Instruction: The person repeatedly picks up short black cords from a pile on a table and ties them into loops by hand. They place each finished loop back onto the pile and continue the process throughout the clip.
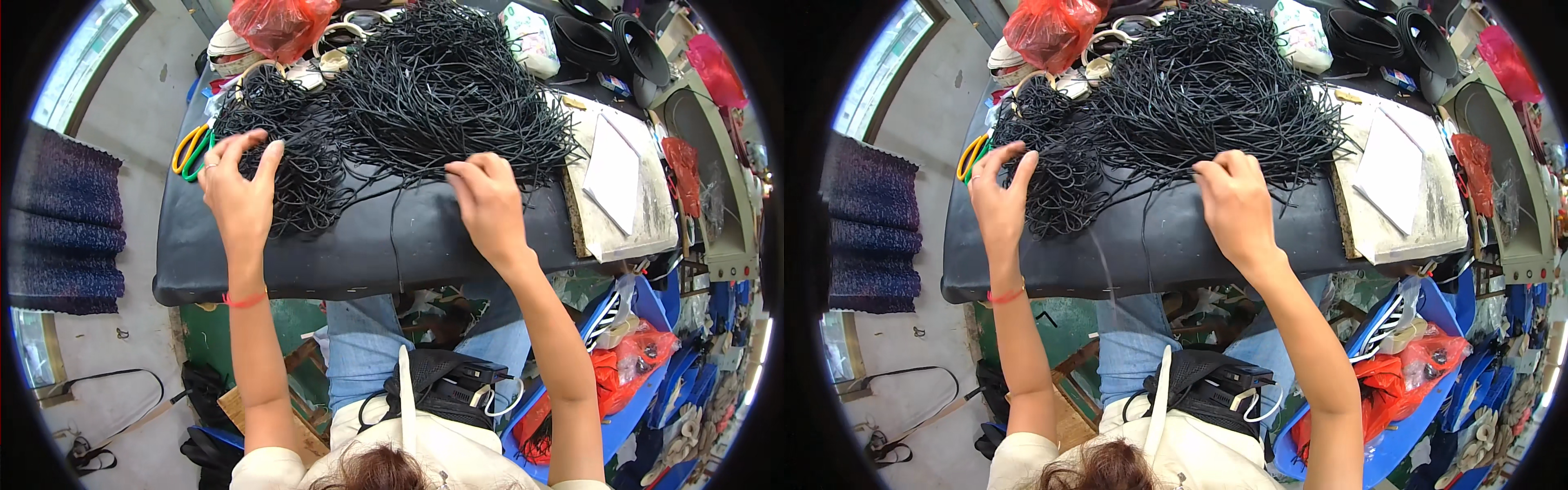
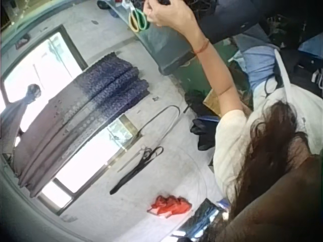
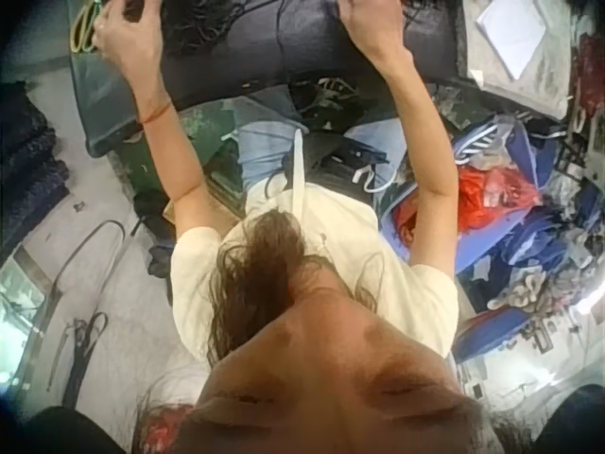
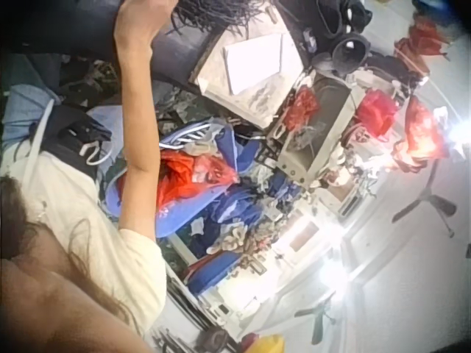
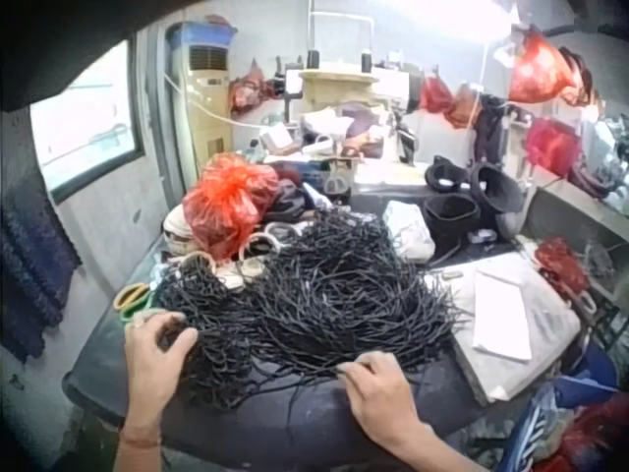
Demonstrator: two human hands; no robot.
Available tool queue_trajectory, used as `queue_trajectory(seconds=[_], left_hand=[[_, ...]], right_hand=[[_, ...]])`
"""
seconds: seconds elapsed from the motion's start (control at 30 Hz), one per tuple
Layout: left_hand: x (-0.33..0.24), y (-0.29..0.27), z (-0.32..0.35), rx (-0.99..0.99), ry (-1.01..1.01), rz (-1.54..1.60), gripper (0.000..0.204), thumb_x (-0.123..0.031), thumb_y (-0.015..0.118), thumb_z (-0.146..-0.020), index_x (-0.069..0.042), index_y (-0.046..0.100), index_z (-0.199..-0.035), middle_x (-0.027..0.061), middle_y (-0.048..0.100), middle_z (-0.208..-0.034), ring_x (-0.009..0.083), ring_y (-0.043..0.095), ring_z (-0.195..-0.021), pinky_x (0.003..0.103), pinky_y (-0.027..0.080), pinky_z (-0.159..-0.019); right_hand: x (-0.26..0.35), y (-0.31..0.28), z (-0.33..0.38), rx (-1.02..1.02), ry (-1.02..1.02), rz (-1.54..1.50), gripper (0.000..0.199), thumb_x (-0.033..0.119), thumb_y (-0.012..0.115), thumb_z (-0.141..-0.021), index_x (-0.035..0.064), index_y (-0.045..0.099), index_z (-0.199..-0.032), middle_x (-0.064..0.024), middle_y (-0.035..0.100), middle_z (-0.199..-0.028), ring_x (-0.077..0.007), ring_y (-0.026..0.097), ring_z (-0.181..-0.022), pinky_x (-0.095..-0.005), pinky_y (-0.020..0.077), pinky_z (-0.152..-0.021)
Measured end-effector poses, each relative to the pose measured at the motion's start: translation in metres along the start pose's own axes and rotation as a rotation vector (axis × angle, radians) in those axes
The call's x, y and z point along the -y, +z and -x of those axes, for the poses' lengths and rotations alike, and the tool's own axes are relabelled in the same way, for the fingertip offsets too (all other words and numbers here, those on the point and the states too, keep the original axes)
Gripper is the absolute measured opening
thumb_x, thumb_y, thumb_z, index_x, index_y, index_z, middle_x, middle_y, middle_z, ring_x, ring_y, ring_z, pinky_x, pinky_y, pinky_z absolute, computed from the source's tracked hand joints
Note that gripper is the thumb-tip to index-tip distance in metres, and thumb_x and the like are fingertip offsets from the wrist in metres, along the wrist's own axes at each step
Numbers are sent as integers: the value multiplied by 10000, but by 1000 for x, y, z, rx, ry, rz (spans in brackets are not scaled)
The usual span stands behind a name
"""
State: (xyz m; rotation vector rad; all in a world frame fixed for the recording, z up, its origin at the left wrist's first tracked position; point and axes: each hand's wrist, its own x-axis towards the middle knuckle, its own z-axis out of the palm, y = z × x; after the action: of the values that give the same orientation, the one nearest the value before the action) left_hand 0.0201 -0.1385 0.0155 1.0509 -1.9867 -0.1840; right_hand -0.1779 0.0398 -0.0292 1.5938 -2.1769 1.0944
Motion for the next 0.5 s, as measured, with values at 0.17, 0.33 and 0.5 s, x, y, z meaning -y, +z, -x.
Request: queue_trajectory(seconds=[0.17,0.33,0.5], left_hand=[[-36,0,22,5,177,263,214,-61,627,-816,-37,621,-1028,104,602,-997,196,569,-911,295,441,-824],[-57,34,83,501,-218,792,343,-100,561,-880,38,511,-1190,170,598,-1111,181,578,-1022,289,432,-897],[-70,38,91,591,-247,679,394,-110,649,-803,30,531,-1151,144,626,-1011,216,601,-956,319,455,-845]], right_hand=[[-10,32,-10,70,-207,100,169,61,617,-708,96,630,-873,-58,499,-851,-219,481,-799,-322,405,-689],[11,18,-10,-16,-248,25,249,49,640,-703,108,641,-944,-54,558,-998,-209,526,-878,-333,400,-734],[17,9,-8,91,-282,151,273,72,598,-729,90,624,-1000,-76,550,-1111,-231,505,-1037,-348,374,-849]])
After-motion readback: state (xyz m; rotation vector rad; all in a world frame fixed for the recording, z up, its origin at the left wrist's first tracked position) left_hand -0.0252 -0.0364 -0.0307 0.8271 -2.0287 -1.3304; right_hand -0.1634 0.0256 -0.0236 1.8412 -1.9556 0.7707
